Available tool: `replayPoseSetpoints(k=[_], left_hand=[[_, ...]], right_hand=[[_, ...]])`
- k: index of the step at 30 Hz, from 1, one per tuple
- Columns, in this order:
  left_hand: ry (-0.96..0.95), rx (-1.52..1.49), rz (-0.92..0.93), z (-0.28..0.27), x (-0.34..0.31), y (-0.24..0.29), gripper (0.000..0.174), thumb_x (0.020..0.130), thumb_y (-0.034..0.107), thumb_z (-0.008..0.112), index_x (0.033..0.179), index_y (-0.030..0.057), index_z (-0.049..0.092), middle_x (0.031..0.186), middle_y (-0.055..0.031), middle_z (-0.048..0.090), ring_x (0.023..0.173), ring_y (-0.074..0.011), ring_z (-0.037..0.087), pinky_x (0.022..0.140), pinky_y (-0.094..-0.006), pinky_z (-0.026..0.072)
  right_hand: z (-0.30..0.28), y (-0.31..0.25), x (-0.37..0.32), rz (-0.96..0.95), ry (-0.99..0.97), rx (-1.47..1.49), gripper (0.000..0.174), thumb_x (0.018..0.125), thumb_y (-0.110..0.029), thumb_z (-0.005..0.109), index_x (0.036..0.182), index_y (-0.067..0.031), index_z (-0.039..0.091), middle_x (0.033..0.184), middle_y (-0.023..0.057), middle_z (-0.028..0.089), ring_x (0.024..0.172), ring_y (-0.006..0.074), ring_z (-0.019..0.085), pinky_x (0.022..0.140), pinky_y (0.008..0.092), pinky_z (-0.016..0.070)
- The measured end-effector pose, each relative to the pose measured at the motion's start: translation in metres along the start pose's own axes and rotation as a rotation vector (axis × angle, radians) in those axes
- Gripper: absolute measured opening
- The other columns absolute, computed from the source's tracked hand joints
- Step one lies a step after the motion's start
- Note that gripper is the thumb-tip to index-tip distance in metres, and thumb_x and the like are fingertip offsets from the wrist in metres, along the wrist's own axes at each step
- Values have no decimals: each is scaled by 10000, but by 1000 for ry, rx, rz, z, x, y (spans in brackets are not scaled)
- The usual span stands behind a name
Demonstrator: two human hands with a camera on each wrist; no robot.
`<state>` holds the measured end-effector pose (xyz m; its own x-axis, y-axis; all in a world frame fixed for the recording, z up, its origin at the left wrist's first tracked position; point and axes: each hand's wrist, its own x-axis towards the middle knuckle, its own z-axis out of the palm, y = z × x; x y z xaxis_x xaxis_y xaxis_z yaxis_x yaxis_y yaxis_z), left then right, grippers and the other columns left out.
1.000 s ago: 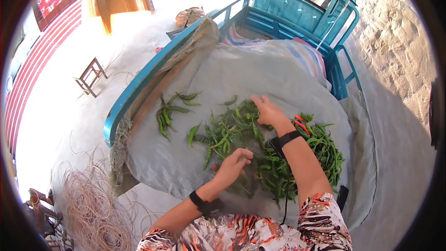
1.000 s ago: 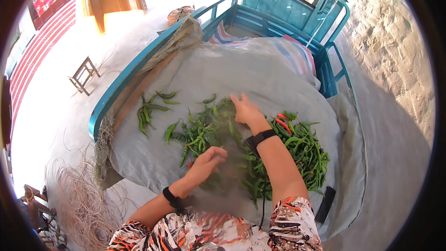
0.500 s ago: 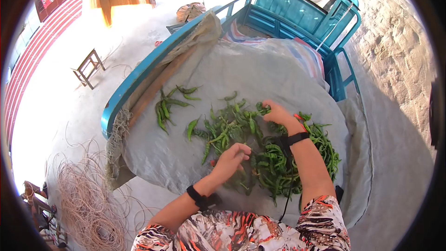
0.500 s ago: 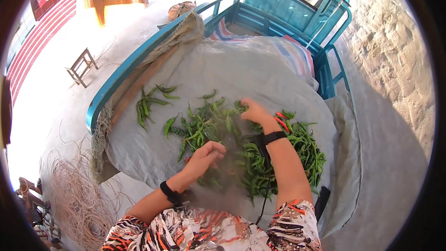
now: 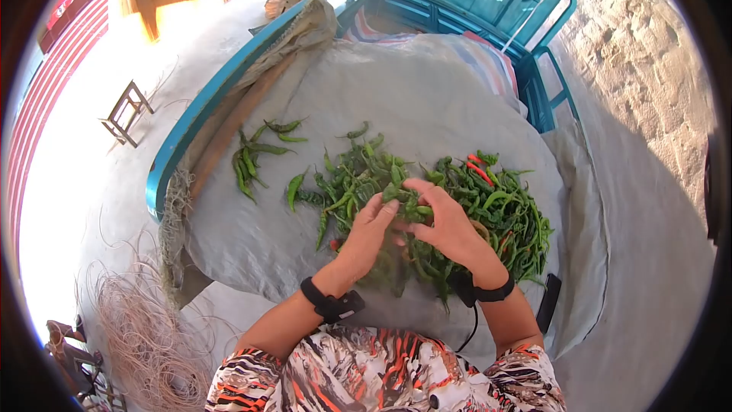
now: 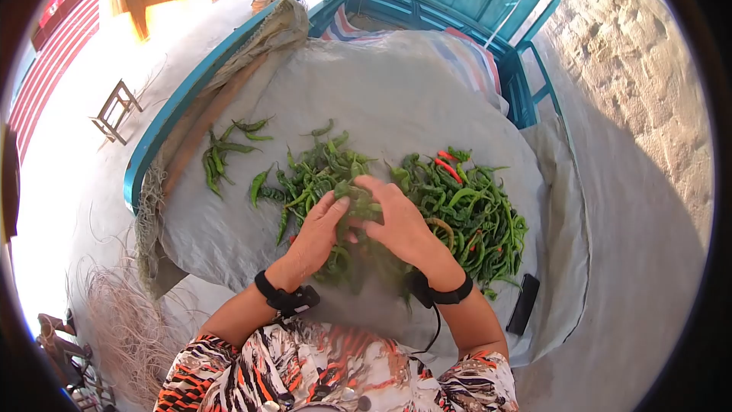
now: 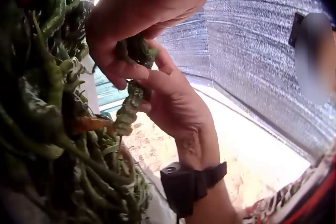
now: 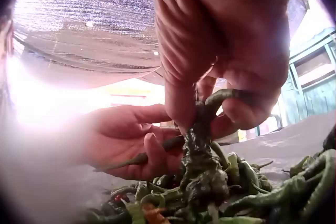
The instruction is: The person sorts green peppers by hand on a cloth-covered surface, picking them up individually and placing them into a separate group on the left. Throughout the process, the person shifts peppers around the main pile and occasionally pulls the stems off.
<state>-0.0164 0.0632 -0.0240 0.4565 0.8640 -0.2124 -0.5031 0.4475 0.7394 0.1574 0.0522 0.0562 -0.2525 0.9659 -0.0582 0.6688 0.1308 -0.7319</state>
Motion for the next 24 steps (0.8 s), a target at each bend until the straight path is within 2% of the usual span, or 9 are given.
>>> replayPoseSetpoints(k=[1,2,5,9,11,16,19,22,24], left_hand=[[5,11,12,-3,1,-4,320,1039,228,518,1320,77,493,1213,-54,631,930,-172,668,676,-295,535],[40,-3,7,-5,1,-7,322,1032,224,523,1313,70,493,1205,-55,630,921,-176,672,668,-289,534],[116,-54,-9,-8,-2,-6,318,1015,208,530,1293,58,497,1187,-52,628,903,-184,679,653,-276,530],[122,-128,-16,-9,-6,1,309,1002,192,537,1279,58,505,1192,-38,613,888,-180,677,648,-282,530],[121,-135,-8,-11,-7,0,315,999,196,545,1278,56,505,1196,-36,601,872,-175,675,641,-282,529],[136,-93,13,-12,-3,-9,220,1005,196,552,1193,84,555,1072,-73,667,829,-177,674,604,-287,519],[146,-68,-38,-10,-4,-13,204,1006,201,559,1167,76,561,1033,-73,662,804,-165,668,585,-283,514],[18,-53,-63,-1,-11,-6,213,1008,211,562,1168,70,551,1001,-70,653,785,-157,660,576,-284,512],[22,-19,-89,2,-13,-9,231,1007,222,568,1172,64,544,998,-74,651,784,-153,656,574,-283,511]], right_hand=[[1,0,-4,28,26,82,677,799,-98,702,1424,-90,443,1226,171,583,1033,276,605,893,369,497],[0,-2,-9,157,38,171,680,809,-87,701,1435,-98,435,1164,150,615,992,234,609,882,355,493],[-3,7,-19,167,51,187,665,810,-86,706,1424,-93,450,1109,128,637,967,219,608,870,341,490],[-14,13,-31,201,102,276,625,809,-63,726,1390,-89,498,1099,47,591,919,105,538,829,279,462],[-28,15,-35,105,135,137,485,866,-58,676,1335,-74,550,1099,18,591,886,84,538,783,248,456],[-45,17,-41,221,174,379,366,905,-65,617,1271,-72,614,1137,54,633,993,133,596,842,275,467],[-48,26,-39,155,222,107,329,915,-96,619,1243,-65,628,1180,82,631,1073,189,601,879,330,466],[-51,53,-32,94,360,-63,310,897,-133,665,1198,-58,649,1183,114,629,1077,241,597,897,377,465],[-49,79,-27,210,501,-178,317,873,-152,704,1170,-53,658,1150,131,623,1063,254,591,892,378,464]])
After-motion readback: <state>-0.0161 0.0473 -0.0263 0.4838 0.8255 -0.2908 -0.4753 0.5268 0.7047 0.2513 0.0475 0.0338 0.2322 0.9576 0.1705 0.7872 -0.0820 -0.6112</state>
